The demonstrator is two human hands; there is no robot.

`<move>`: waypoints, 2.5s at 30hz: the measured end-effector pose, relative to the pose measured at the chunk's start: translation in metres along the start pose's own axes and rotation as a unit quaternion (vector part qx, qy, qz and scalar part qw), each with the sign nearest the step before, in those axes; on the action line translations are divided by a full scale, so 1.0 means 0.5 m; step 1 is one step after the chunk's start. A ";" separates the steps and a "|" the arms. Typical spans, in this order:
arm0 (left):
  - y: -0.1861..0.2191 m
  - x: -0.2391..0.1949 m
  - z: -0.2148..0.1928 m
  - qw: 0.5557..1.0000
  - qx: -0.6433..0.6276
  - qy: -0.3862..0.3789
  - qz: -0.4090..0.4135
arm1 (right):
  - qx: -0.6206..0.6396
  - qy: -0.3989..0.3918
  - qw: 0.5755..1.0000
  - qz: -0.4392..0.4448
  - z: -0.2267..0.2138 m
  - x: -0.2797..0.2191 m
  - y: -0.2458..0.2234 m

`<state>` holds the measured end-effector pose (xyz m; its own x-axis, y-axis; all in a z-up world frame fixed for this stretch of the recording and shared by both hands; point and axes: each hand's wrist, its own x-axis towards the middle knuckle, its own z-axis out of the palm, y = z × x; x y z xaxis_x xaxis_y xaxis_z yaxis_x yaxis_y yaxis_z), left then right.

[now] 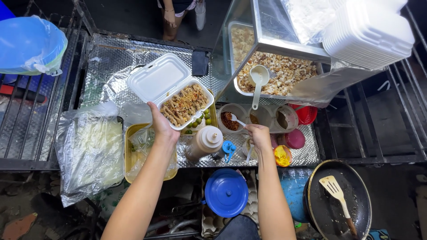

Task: Preparing and packaging street food into a container and then a plastic bag

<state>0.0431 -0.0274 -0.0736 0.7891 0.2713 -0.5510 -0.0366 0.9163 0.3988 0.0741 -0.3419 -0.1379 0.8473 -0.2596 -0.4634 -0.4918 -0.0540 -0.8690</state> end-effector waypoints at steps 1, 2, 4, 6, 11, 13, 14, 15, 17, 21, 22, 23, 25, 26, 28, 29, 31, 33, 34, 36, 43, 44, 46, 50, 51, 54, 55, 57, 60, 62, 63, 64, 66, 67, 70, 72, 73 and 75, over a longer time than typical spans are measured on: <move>-0.001 0.001 -0.002 1.000 -0.002 -0.002 0.000 | 0.009 -0.002 1.000 0.001 -0.002 -0.001 0.004; -0.001 0.003 -0.002 1.000 -0.002 -0.002 0.000 | 0.009 -0.003 1.000 0.001 -0.002 -0.004 0.001; 0.000 0.006 -0.002 1.000 0.003 0.001 0.005 | 0.032 -0.013 0.999 -0.001 -0.004 -0.012 -0.005; 0.000 0.003 -0.005 1.000 0.000 0.003 0.002 | 0.054 -0.023 0.998 0.003 -0.001 -0.020 -0.009; 0.002 -0.005 0.004 1.000 0.023 0.007 0.004 | 0.118 -0.065 0.991 0.006 0.002 -0.036 -0.024; 0.000 -0.003 0.006 1.000 0.022 0.003 -0.001 | 0.118 -0.082 0.989 -0.015 0.014 -0.055 -0.041; 0.004 -0.010 0.011 1.000 0.020 0.005 0.004 | 0.117 -0.087 0.989 -0.015 0.033 -0.079 -0.066; 0.006 -0.018 0.017 1.000 0.013 0.003 0.001 | 0.105 -0.096 0.989 -0.032 0.049 -0.102 -0.091; 0.007 -0.027 0.025 1.000 0.004 0.003 0.002 | 0.092 -0.109 0.989 -0.048 0.084 -0.142 -0.143; -0.005 -0.018 0.016 1.000 0.007 -0.006 0.010 | 0.052 -0.124 0.984 -0.120 0.152 -0.174 -0.211; -0.011 -0.012 0.011 1.000 0.018 -0.012 0.015 | 0.033 -0.140 0.980 -0.140 0.167 -0.173 -0.218; -0.010 -0.013 0.015 1.000 0.017 -0.012 0.016 | 0.032 -0.141 0.980 -0.140 0.175 -0.183 -0.234; -0.006 -0.017 0.019 1.000 0.000 -0.009 0.023 | 0.012 -0.134 0.978 -0.161 0.193 -0.204 -0.265; -0.001 -0.028 0.025 1.000 -0.002 -0.008 0.025 | 0.010 -0.137 0.977 -0.161 0.197 -0.211 -0.266; 0.011 -0.046 0.044 1.000 0.001 -0.014 0.028 | -0.022 -0.124 0.976 -0.178 0.208 -0.221 -0.275; 0.015 -0.050 0.048 1.000 0.000 -0.014 0.028 | -0.022 -0.124 0.976 -0.179 0.208 -0.214 -0.275; 0.019 -0.058 0.054 0.999 -0.004 -0.013 0.032 | -0.017 -0.114 0.977 -0.182 0.208 -0.200 -0.272; 0.012 -0.047 0.044 0.999 -0.012 -0.013 0.034 | -0.036 -0.114 0.975 -0.189 0.209 -0.166 -0.252; 0.011 -0.040 0.042 0.999 -0.019 -0.014 0.036 | -0.053 -0.114 0.973 -0.196 0.210 -0.148 -0.244; 0.013 -0.044 0.043 0.999 -0.017 -0.013 0.036 | -0.046 -0.104 0.973 -0.203 0.212 -0.167 -0.260; 0.006 -0.031 0.025 0.999 -0.007 -0.018 0.032 | -0.115 -0.042 0.951 -0.285 0.193 -0.124 -0.246; 0.004 -0.031 0.023 0.999 -0.008 -0.018 0.032 | -0.116 -0.043 0.951 -0.285 0.195 -0.137 -0.249; 0.004 -0.026 0.024 0.999 -0.005 -0.014 0.029 | -0.147 -0.034 0.941 -0.303 0.201 -0.161 -0.260; 0.012 -0.040 0.038 0.999 0.001 -0.021 0.024 | -0.181 -0.050 0.931 -0.314 0.202 -0.170 -0.253; 0.010 -0.036 0.035 1.000 -0.005 -0.017 0.024 | -0.183 -0.036 0.930 -0.317 0.199 -0.172 -0.259; 0.010 -0.032 0.028 1.000 -0.008 -0.013 0.025 | -0.207 -0.015 0.923 -0.323 0.180 -0.151 -0.253; 0.008 -0.032 0.026 1.000 -0.003 -0.013 0.021 | -0.229 -0.004 0.918 -0.325 0.169 -0.142 -0.244; 0.016 -0.024 0.025 1.000 -0.015 -0.018 0.013 | -0.212 0.020 0.918 -0.334 0.136 -0.190 -0.232; 0.031 -0.035 0.016 0.999 -0.034 -0.019 0.003 | -0.187 0.061 0.934 -0.298 0.083 -0.259 -0.181; 0.063 -0.048 0.021 0.999 -0.046 -0.021 0.014 | -0.175 0.072 0.946 -0.265 0.052 -0.245 -0.128; 0.081 -0.060 0.020 0.998 -0.055 -0.018 0.020 | -0.183 0.088 0.954 -0.221 0.033 -0.215 -0.085; 0.099 -0.073 0.017 0.998 -0.064 -0.014 0.025 | -0.191 0.104 0.960 -0.177 0.014 -0.186 -0.042; 0.142 -0.091 0.021 0.996 -0.079 -0.021 0.048 | -0.244 0.105 0.951 -0.158 0.016 -0.116 -0.016; 0.160 -0.099 0.022 0.993 -0.091 -0.030 0.064 | -0.295 0.112 0.939 -0.136 0.016 -0.082 -0.001; 0.209 -0.090 -0.011 0.993 -0.062 -0.021 0.098 | -0.408 0.033 0.907 -0.096 0.019 -0.011 -0.012; 0.224 -0.107 -0.028 0.992 -0.060 -0.008 0.107 | -0.481 0.014 0.869 -0.117 0.033 -0.079 -0.083; 0.236 -0.108 -0.032 0.992 -0.054 -0.005 0.113 | -0.543 0.004 0.828 -0.139 0.046 -0.107 -0.125; 0.246 -0.087 -0.063 0.992 -0.059 0.003 0.116 | -0.523 -0.046 0.831 -0.185 0.125 -0.168 -0.185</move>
<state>-0.0151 0.0826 -0.0237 0.7479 0.4797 -0.4588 -0.2884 0.8574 0.4263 0.0607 -0.2550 -0.0294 0.9673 0.0340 -0.2513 -0.0585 -0.9343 -0.3517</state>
